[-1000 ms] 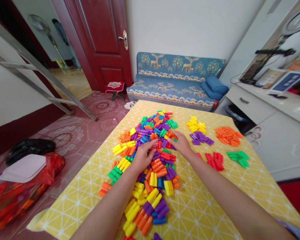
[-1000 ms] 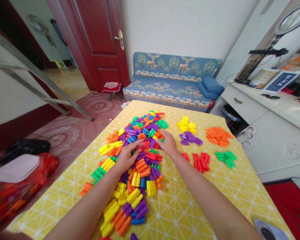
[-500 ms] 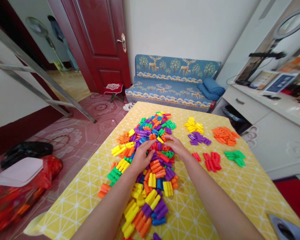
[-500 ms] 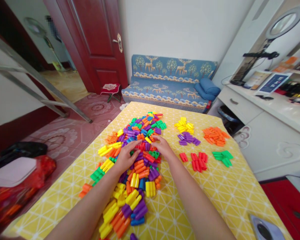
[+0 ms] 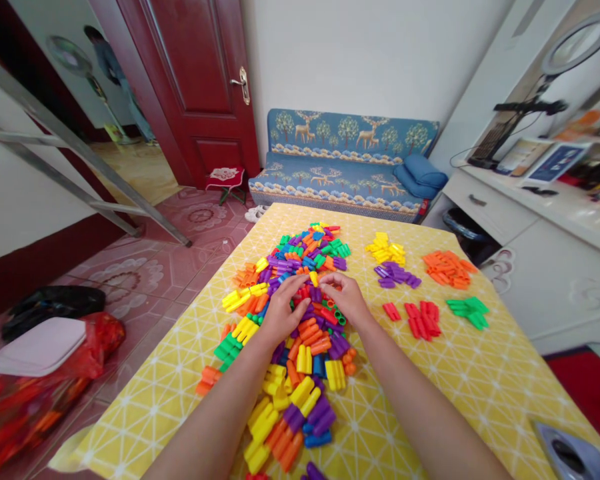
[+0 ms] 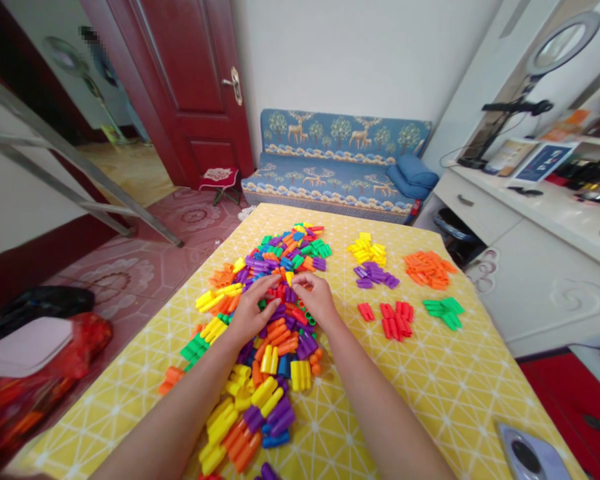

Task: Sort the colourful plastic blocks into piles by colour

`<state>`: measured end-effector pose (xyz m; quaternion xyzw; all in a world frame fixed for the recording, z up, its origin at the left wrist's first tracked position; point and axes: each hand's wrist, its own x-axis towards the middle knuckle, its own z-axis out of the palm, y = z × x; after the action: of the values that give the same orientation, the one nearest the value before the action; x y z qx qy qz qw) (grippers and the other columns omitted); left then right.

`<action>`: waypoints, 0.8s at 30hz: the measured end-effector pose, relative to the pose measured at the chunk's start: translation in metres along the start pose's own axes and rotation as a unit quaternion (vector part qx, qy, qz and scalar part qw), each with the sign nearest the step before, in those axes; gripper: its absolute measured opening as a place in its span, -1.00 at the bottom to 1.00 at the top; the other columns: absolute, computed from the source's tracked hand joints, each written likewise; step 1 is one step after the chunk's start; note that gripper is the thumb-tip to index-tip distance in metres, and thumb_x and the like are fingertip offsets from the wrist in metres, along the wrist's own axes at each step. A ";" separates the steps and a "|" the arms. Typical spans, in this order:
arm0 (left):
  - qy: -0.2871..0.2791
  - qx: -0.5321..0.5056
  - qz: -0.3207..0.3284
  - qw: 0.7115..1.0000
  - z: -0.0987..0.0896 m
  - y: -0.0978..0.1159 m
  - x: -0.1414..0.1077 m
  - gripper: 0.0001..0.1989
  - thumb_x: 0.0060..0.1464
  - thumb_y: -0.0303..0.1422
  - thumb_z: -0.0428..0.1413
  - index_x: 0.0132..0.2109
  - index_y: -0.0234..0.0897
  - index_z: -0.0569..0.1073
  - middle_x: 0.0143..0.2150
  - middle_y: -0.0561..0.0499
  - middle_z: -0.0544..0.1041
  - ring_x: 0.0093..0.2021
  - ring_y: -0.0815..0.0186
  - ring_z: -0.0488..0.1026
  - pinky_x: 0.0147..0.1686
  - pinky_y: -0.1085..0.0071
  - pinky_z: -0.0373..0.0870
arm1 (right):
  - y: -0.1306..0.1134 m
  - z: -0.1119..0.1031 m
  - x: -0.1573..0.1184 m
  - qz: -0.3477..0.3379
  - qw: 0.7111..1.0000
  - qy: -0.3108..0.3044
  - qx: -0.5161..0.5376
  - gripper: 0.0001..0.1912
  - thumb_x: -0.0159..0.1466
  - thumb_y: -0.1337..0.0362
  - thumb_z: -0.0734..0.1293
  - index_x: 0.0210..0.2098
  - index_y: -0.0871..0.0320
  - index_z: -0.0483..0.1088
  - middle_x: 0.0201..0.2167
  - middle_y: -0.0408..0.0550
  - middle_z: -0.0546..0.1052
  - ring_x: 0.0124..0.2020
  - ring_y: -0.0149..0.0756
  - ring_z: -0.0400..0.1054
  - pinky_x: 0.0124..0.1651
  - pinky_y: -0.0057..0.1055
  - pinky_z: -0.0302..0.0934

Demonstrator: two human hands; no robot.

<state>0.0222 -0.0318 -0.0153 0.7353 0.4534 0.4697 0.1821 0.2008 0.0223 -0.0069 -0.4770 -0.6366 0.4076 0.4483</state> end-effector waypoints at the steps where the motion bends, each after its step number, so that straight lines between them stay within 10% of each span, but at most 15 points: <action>1: -0.001 0.000 -0.001 1.000 0.000 0.000 0.000 -0.52 0.15 -0.44 0.06 0.22 -0.17 0.30 0.23 -0.11 0.33 0.18 0.16 0.33 0.12 0.15 0.37 | 0.000 0.000 -0.003 -0.011 0.999 0.029 -0.013 -0.79 0.09 0.16 0.32 -0.35 0.14 0.47 -0.34 -0.08 0.55 -0.35 -0.30 0.41 -0.24 -0.36 0.30; 4: 0.001 0.001 -0.004 1.000 0.000 0.001 0.000 -0.54 0.16 -0.43 0.05 0.21 -0.17 0.31 0.23 -0.10 0.32 0.18 0.17 0.33 0.13 0.14 0.35 | 0.009 -0.003 -0.003 -0.009 0.991 0.113 -0.066 -0.68 0.10 0.15 0.32 -0.17 0.13 0.46 -0.15 -0.01 0.54 -0.21 -0.22 0.43 -0.15 -0.29 0.32; 12: -0.002 0.007 -0.002 1.000 -0.002 0.005 0.001 -0.55 0.14 -0.46 0.06 0.19 -0.18 0.35 0.20 -0.11 0.36 0.16 0.19 0.35 0.15 0.15 0.32 | 0.029 -0.006 0.016 0.012 0.986 0.051 -0.156 -0.57 -0.01 0.26 0.43 -0.11 0.03 0.46 -0.06 -0.04 0.53 -0.02 -0.09 0.38 0.11 -0.10 0.19; 20: -0.008 0.001 -0.023 1.000 -0.003 0.009 0.001 -0.53 0.15 -0.35 0.11 0.21 -0.19 0.33 0.16 -0.13 0.42 0.14 0.15 0.39 0.15 0.16 0.32 | -0.010 0.003 -0.015 0.052 0.996 0.024 0.070 -0.61 0.11 0.05 0.34 -0.15 0.14 0.41 -0.52 -0.16 0.49 -0.56 -0.37 0.32 -0.49 -0.44 0.22; 24: -0.036 -0.012 -0.029 0.999 -0.003 0.009 0.001 -0.52 0.11 -0.32 0.16 0.19 -0.20 0.37 0.09 -0.11 0.50 0.08 0.12 0.45 0.10 0.17 0.37 | -0.024 0.007 -0.028 0.065 0.989 -0.030 0.129 -0.64 0.11 0.04 0.37 -0.20 0.14 0.42 -0.55 -0.19 0.45 -0.58 -0.42 0.29 -0.47 -0.46 0.21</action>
<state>0.0243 -0.0364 -0.0067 0.7360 0.4619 0.4430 0.2207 0.1924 -0.0110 0.0088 -0.4427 -0.5596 0.5290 0.4594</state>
